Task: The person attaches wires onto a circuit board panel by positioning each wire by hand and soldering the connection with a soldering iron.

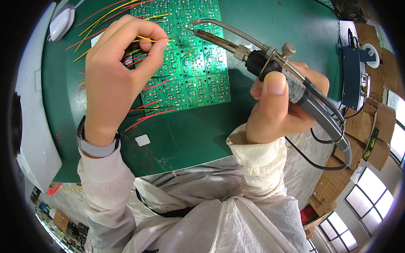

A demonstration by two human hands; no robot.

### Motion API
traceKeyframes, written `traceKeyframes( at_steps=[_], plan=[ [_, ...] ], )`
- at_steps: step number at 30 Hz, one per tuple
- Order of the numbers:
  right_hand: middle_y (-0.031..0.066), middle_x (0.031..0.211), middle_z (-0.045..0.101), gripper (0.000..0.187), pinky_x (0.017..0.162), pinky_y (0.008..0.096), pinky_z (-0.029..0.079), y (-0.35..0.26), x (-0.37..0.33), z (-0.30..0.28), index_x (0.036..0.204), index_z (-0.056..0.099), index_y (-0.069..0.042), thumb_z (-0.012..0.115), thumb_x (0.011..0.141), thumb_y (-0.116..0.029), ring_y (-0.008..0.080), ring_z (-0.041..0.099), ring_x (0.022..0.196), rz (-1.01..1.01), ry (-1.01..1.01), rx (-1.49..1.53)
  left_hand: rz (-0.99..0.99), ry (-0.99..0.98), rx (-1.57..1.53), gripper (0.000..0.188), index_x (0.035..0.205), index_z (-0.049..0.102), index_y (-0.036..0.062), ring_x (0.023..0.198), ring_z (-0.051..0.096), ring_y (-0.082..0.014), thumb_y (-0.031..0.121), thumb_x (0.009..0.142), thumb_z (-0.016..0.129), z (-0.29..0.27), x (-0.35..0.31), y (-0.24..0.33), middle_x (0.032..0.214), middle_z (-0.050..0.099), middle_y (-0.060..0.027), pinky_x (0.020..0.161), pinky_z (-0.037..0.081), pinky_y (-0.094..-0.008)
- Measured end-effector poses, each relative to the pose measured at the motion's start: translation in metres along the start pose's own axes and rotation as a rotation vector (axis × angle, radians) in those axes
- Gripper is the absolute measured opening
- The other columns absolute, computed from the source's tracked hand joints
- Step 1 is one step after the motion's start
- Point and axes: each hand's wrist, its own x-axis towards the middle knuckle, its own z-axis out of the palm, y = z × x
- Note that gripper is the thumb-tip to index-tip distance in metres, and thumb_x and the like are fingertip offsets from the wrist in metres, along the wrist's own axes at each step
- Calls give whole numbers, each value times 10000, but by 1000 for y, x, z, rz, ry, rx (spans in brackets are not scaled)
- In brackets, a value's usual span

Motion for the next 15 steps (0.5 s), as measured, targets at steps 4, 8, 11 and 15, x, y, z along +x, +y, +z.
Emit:
traceKeyframes(
  at_steps=[4, 8, 11, 15],
  plan=[
    [74, 605, 482, 281, 382, 203, 340, -5, 0, 7, 810, 443, -6, 630, 721, -195, 96, 423, 419, 44, 49, 5, 108, 38, 49, 106, 788, 541, 29, 600, 493, -111, -9, 706, 595, 2, -3, 0, 693, 521, -33, 556, 389, -221],
    [71, 605, 481, 256, 400, 199, 351, -3, -2, 4, 803, 439, -7, 630, 728, -161, 97, 441, 433, 55, 60, -10, -94, -206, 378, 110, 924, 534, 33, 603, 472, -112, 81, 839, 484, -21, 9, 25, 730, 539, -38, 558, 380, -232],
    [70, 609, 483, 251, 414, 196, 365, -2, -3, 1, 807, 440, -7, 628, 737, -157, 96, 448, 438, 51, 28, -8, -173, -207, 36, 185, 954, 530, 34, 600, 457, -109, 129, 893, 384, -26, 14, 36, 754, 556, -40, 562, 374, -233],
    [67, 616, 486, 261, 418, 191, 373, -3, -5, 1, 816, 441, -6, 632, 743, -168, 92, 454, 442, 54, 37, 5, -224, -128, 28, 209, 938, 537, 28, 617, 455, -105, 129, 900, 358, -25, 6, 14, 805, 578, -48, 583, 374, -233]
  ],
)
